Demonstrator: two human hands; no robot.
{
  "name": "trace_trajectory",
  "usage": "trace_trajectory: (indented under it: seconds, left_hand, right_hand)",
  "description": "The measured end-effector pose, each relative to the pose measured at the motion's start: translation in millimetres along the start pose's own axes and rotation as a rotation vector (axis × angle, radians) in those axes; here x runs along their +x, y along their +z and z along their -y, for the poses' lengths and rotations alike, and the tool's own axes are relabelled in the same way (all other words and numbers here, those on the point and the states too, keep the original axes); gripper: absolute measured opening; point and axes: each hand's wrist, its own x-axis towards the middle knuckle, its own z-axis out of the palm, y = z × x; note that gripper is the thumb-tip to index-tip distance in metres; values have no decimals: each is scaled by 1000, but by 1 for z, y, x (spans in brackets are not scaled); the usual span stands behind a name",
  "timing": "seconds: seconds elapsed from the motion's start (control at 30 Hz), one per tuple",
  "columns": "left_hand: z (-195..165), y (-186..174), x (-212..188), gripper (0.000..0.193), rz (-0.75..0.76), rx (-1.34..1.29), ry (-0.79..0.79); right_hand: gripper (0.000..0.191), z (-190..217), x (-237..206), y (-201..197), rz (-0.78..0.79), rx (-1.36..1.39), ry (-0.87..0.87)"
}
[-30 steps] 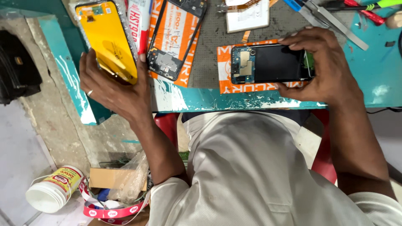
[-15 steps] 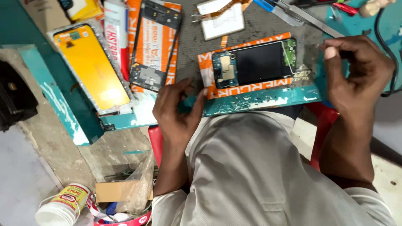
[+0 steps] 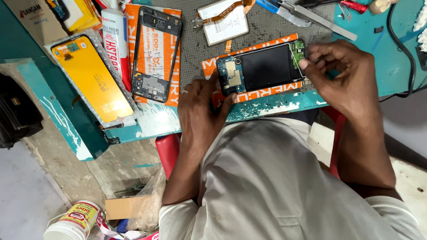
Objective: The person tests a smartphone's touchscreen and dialer, then opens the phone and works on its internal board and battery. They separate the screen from the frame, then apply polish from a tube onto a cloth and rub the screen surface.
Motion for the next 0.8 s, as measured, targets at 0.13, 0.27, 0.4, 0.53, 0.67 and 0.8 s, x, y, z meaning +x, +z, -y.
trace_trajectory:
  seconds: [0.13,0.27,0.4,0.53,0.67,0.8]
  left_hand:
    - [-2,4,-2,56,6,25,-21]
    - [-3,6,-4,55,-17,16,-25]
    - [-4,4,-3,52,-48,-30,-8]
    - [-5,8,-2,52,-52,-33,-9]
    - [-1,13,-10,52,-71,-138,-51]
    - [28,-3,-17,44,-462,72,-35]
  right_hand:
    - [20,-8,-2,4,8,0,-29]
    - [22,-15,-4,9,-10,243,-28]
    - [24,-15,-2,7,-49,313,5]
    - [31,-10,2,2,-86,256,88]
    - [36,-13,8,3,-57,159,125]
    - [39,-29,8,1,-38,285,179]
